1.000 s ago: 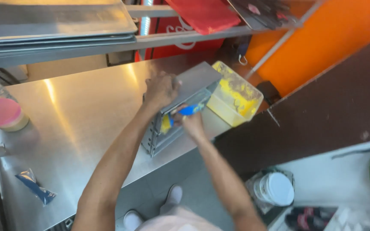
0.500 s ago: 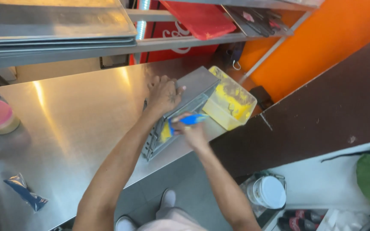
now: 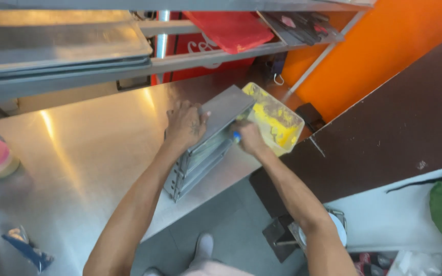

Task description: Applying grease to the interior of metal bread tins using a brush to prepare them for baking.

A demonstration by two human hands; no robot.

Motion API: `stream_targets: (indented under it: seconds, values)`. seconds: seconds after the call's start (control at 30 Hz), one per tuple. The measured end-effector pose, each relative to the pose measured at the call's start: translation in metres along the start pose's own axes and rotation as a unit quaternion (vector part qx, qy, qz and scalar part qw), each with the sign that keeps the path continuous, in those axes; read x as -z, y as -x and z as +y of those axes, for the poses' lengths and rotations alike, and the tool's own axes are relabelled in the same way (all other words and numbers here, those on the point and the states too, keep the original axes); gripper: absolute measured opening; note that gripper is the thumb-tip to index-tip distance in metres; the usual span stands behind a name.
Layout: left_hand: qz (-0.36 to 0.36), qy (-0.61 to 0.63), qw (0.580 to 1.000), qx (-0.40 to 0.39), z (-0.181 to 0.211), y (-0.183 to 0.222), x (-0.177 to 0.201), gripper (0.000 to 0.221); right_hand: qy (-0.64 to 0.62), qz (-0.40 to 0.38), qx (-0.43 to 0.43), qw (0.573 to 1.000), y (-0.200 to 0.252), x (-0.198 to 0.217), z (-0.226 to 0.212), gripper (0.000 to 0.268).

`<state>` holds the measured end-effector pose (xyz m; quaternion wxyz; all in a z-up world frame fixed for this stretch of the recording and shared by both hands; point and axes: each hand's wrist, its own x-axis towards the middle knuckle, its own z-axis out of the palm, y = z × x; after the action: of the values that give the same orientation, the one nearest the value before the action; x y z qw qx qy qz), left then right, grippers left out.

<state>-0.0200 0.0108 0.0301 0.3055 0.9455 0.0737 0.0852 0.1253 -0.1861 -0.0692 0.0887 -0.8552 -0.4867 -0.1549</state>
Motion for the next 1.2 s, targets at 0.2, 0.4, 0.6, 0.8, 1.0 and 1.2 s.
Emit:
stream_targets:
  seconds: [0.2, 0.4, 0.6, 0.8, 1.0, 1.2]
  values:
    - [0.008, 0.007, 1.0, -0.001, 0.001, 0.002, -0.006, 0.041, -0.066, -0.036, -0.048, 0.996, -0.001, 0.045, -0.002, 0.02]
    - [0.192, 0.108, 0.972, -0.086, -0.011, -0.003, -0.017, 0.038, -0.424, 0.034, 0.017, 0.905, 0.031, 0.088, -0.085, 0.003]
    - [0.249, 0.288, 0.92, -0.094, -0.085, 0.112, -0.058, 0.104, -0.223, 0.074, -0.057, 0.97, 0.038, 0.126, -0.061, 0.012]
    - [0.078, 0.248, 0.954, 0.149, -0.094, 0.1, -0.139, 0.112, 0.124, -0.063, 0.044, 0.989, -0.008, 0.025, -0.007, 0.021]
    - [0.063, 0.237, 0.953, 0.176, -0.081, 0.101, -0.128, 0.106, 0.014, -0.049, 0.015, 0.999, -0.044, 0.004, -0.02, 0.017]
    - [0.094, 0.196, 0.957, 0.193, -0.07, 0.1, -0.127, 0.104, -0.248, -0.042, 0.147, 0.957, 0.002, 0.039, -0.123, 0.021]
